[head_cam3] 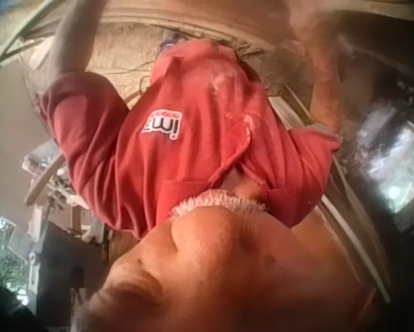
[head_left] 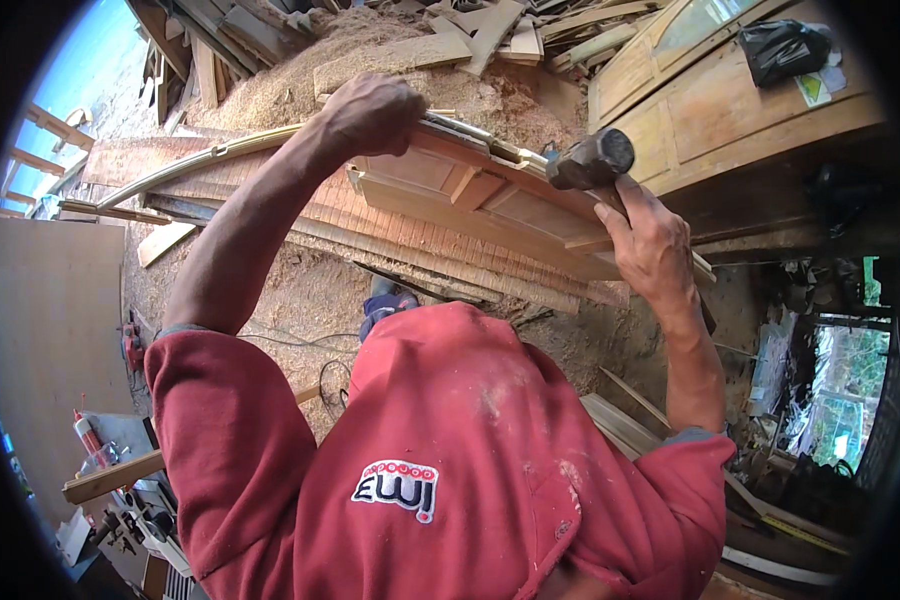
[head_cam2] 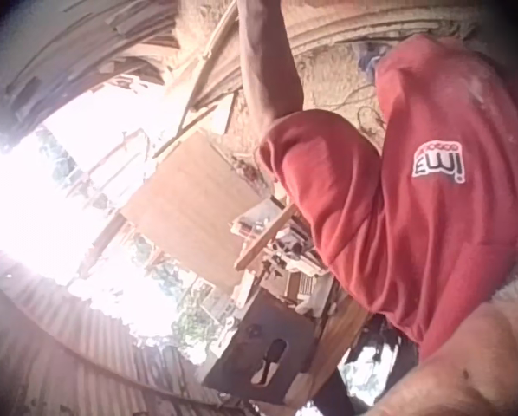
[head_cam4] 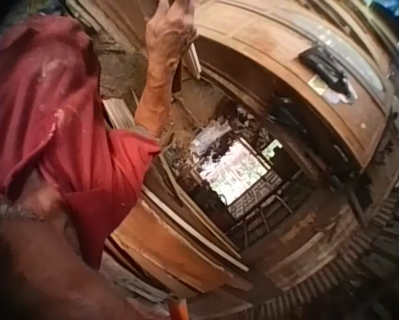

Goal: The person prepares a small wooden panel using a jointer and a handheld planer, then fits and hammers decorative trim pieces onto the edges of a larger wooden structure.

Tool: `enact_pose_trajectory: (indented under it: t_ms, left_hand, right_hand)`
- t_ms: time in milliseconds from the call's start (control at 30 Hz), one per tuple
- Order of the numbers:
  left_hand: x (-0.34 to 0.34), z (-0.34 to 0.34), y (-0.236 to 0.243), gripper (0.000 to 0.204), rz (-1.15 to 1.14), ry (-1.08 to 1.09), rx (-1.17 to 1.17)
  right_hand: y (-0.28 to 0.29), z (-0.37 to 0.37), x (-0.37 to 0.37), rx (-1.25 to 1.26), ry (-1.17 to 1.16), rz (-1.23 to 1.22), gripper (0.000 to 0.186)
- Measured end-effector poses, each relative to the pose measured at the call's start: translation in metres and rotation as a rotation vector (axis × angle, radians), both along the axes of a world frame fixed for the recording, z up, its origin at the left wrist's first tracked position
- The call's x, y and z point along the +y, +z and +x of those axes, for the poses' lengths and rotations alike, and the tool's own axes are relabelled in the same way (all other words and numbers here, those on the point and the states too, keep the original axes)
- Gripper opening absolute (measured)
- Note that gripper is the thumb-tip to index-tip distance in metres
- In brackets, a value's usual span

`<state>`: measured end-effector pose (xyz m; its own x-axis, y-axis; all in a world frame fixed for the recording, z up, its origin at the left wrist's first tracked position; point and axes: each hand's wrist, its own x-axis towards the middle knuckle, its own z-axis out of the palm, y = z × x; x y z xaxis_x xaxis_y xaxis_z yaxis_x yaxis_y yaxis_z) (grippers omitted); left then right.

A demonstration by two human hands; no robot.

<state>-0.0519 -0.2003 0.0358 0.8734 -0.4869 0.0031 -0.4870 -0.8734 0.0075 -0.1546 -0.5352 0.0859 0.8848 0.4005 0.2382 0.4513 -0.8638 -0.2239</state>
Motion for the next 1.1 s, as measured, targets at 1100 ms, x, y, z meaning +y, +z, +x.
enact_pose_trajectory:
  t_ms: [1100]
  left_hand:
    - [-0.003, 0.002, 0.004, 0.007, -0.082, -0.036, 0.156]
  right_hand:
    - [0.035, 0.001, 0.018, 0.071, -0.227, 0.412, 0.017]
